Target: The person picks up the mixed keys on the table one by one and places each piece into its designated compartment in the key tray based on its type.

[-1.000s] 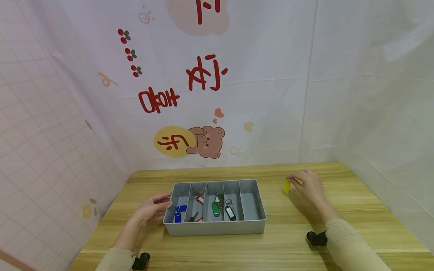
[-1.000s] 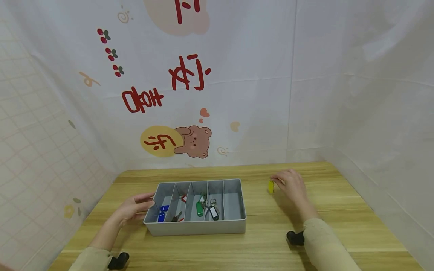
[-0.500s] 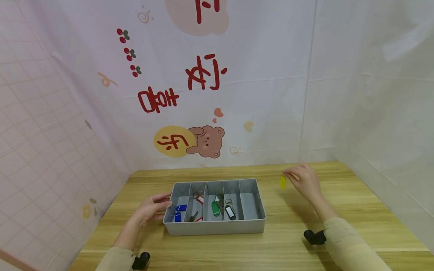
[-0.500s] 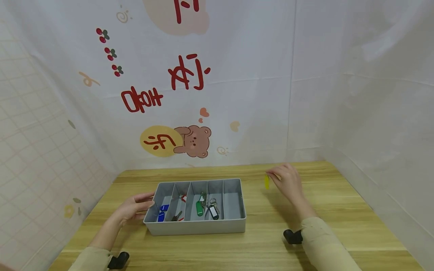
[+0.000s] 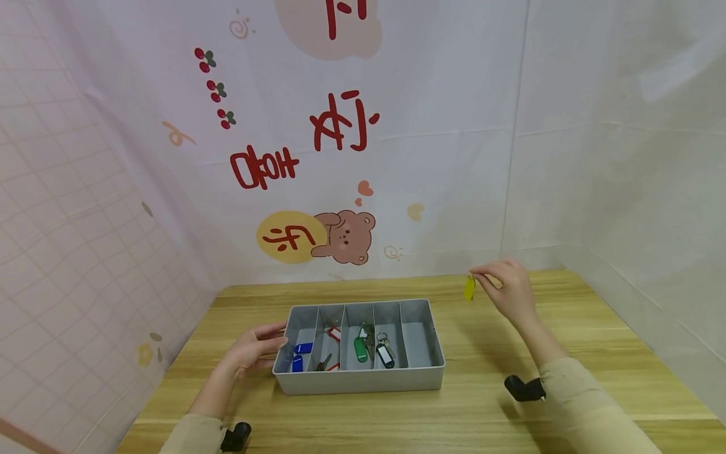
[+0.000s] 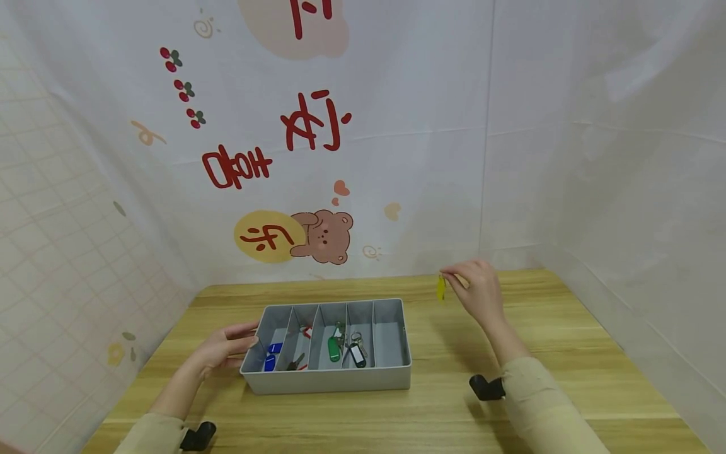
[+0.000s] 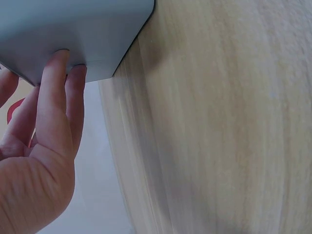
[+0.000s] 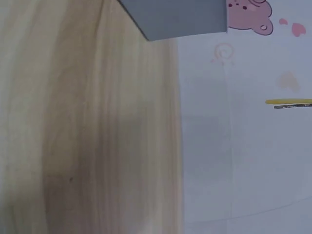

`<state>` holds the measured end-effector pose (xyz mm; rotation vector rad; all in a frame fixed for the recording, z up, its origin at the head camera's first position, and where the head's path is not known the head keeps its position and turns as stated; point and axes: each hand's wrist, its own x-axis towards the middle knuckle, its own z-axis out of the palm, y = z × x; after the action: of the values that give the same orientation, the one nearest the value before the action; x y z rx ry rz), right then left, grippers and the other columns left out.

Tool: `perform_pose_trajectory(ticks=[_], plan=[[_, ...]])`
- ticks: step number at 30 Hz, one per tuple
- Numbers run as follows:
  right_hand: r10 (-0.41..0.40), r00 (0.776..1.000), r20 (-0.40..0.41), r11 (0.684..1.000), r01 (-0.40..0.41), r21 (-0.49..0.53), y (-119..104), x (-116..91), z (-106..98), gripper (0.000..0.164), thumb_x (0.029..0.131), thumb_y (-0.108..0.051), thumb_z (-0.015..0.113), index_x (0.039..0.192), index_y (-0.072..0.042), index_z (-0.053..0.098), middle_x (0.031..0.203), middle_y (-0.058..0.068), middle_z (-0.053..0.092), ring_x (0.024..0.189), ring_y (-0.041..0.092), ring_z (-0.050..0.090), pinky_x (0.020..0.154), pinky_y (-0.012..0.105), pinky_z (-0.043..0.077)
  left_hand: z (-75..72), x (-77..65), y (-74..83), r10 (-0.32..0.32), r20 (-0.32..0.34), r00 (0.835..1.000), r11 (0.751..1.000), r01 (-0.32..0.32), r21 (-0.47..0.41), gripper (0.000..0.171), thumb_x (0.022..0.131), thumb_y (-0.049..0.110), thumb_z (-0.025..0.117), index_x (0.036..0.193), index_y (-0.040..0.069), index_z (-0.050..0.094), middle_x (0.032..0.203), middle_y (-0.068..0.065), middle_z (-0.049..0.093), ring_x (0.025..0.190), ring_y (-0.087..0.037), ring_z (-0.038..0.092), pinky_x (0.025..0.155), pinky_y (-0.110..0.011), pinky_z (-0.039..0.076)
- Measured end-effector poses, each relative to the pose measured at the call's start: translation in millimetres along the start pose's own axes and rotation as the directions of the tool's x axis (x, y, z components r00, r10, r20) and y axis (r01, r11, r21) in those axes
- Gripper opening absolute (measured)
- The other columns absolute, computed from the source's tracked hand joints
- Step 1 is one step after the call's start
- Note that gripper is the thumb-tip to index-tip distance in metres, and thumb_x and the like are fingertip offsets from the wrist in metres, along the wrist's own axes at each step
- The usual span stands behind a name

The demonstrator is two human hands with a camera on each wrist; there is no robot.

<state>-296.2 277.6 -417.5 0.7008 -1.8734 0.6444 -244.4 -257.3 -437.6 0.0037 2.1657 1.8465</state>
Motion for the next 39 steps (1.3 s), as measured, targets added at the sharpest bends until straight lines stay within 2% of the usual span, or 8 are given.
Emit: perform_pose_trajectory(ticks=[4,11,20,32,35,39], plan=[[0.001,1.0,-0.009,1.0,-0.001,0.012,-5.5,8.1,-0.8,0.031,0.065,0.011,0.084,0.091,-0.005,0.078,0.082,0.008,0.074,0.072,0.027,0.056,0.07,0.039,0.039,0.1,0.1,0.8,0.002,0.0,1.0,1.0,-0.002,0.006,0.065,0.094,0.01,0.067,0.149,-0.007,0.036,0.142,-0.028,0.048,0.108,-0.028,0.063,0.083,-0.044,0.057],[0.013,1.0,0.023,0.999,-0.014,0.052,-17.4,22.8,-3.3,0.024,0.072,0.008,0.082,0.092,-0.003,0.078,0.084,0.01,0.074,0.077,0.027,0.056,0.074,0.036,0.039,0.1,0.1,0.6,0.002,-0.007,1.0,1.0,-0.001,0.008,0.065,0.094,0.011,0.067,0.148,-0.007,0.037,0.142,-0.029,0.048,0.109,-0.028,0.063,0.082,-0.043,0.058],[0.04,0.999,0.007,0.988,-0.041,0.147,-37.5,35.9,0.4,0.031,0.068,0.013,0.081,0.091,-0.007,0.078,0.083,0.005,0.073,0.078,0.022,0.052,0.076,0.028,0.035,-1.3,1.6,-2.1,-0.002,-0.005,1.0,1.0,0.002,-0.001,0.066,0.093,0.011,0.068,0.149,-0.006,0.037,0.141,-0.028,0.048,0.107,-0.025,0.063,0.082,-0.043,0.058],[0.015,0.988,0.154,0.97,-0.052,0.239,-50.7,38.2,8.5,0.027,0.071,0.01,0.08,0.086,-0.012,0.076,0.08,-0.001,0.07,0.076,0.016,0.053,0.071,0.028,0.039,0.1,-0.2,1.9,-0.002,-0.005,1.0,1.0,0.002,-0.001,0.062,0.095,0.008,0.064,0.149,-0.006,0.037,0.143,-0.028,0.047,0.11,-0.03,0.063,0.085,-0.046,0.056],[0.031,0.977,0.21,0.968,-0.082,0.236,-55.2,35.8,10.9,0.025,0.073,0.009,0.08,0.085,-0.013,0.075,0.08,-0.005,0.067,0.076,0.014,0.051,0.07,0.027,0.039,0.3,-0.7,2.2,-0.002,-0.006,1.0,1.0,0.002,-0.003,0.062,0.095,0.008,0.064,0.149,-0.006,0.037,0.142,-0.028,0.048,0.11,-0.03,0.063,0.084,-0.046,0.057],[0.095,0.948,0.304,0.962,-0.166,0.217,-62.9,32.6,13.1,0.022,0.077,0.004,0.08,0.085,-0.016,0.074,0.081,-0.01,0.064,0.077,0.012,0.051,0.067,0.03,0.042,0.6,-1.5,2.2,0.0,-0.01,1.0,1.0,0.0,0.003,0.062,0.095,0.008,0.064,0.148,-0.007,0.037,0.142,-0.028,0.048,0.11,-0.03,0.063,0.082,-0.044,0.058]])
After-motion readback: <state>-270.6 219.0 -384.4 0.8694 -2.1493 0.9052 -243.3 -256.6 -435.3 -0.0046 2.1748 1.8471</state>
